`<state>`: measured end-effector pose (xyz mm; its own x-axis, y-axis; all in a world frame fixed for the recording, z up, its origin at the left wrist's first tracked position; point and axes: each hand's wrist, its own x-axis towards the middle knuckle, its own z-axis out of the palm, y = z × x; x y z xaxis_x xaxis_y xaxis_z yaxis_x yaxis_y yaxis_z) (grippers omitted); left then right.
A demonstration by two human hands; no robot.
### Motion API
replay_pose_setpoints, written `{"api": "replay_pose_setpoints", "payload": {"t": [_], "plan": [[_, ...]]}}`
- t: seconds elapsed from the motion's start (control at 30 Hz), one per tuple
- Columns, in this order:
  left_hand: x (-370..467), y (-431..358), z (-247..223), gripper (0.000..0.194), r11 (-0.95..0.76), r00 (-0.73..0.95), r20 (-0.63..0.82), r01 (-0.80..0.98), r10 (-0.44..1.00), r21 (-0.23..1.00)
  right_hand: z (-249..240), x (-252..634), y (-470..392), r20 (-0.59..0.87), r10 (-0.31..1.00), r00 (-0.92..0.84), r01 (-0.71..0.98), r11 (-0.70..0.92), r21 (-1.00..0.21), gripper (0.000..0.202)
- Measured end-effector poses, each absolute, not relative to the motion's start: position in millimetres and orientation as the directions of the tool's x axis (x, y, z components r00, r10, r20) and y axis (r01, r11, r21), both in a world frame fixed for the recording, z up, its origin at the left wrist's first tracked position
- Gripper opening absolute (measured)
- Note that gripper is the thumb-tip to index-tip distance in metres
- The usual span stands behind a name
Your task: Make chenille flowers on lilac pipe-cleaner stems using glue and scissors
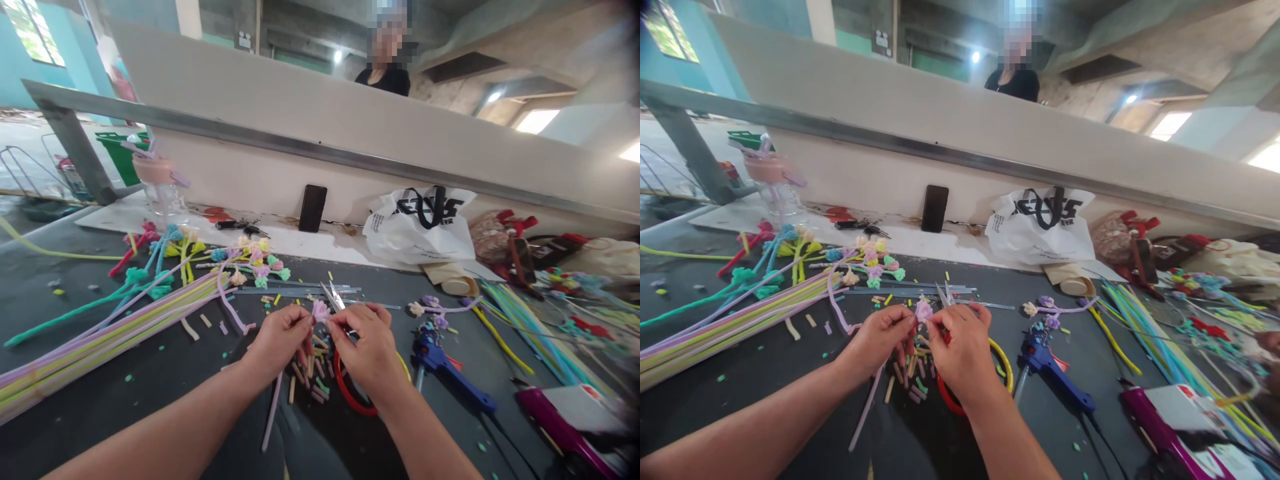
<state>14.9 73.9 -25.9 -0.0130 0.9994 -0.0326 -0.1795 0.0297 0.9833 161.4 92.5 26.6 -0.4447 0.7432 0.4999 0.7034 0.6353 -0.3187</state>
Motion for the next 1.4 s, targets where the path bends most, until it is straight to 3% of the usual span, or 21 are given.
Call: {"api": "replay_pose_setpoints", "payload": {"t": [0.33,0.73,1.03,1.4], "plan": [[15.3,69.7,-17.8,0.022,0.049,-0.009,-0.048,0.051,0.999,0.997,22.1,162.2,95.2,0.509,0.724,-0.466,0.715,0.646,-0.265,0.014],[10.9,67.3,-9.6,0.022,-0.194,0.085,0.175,0.408,0.981,0.892,18.3,162.0,95.8,0.565,0.682,-0.465,0.716,0.665,-0.212,0.018],[11.2,67.0,-11.9,0.018,-0.262,0.084,0.253,0.472,0.964,0.842,14.7,161.5,97.1,0.575,0.674,-0.464,0.714,0.668,-0.207,0.018],[7.7,67.5,-15.1,0.026,-0.289,0.087,0.286,0.510,0.954,0.810,13.9,162.5,96.6,0.542,0.692,-0.477,0.703,0.670,-0.237,0.016]]}}
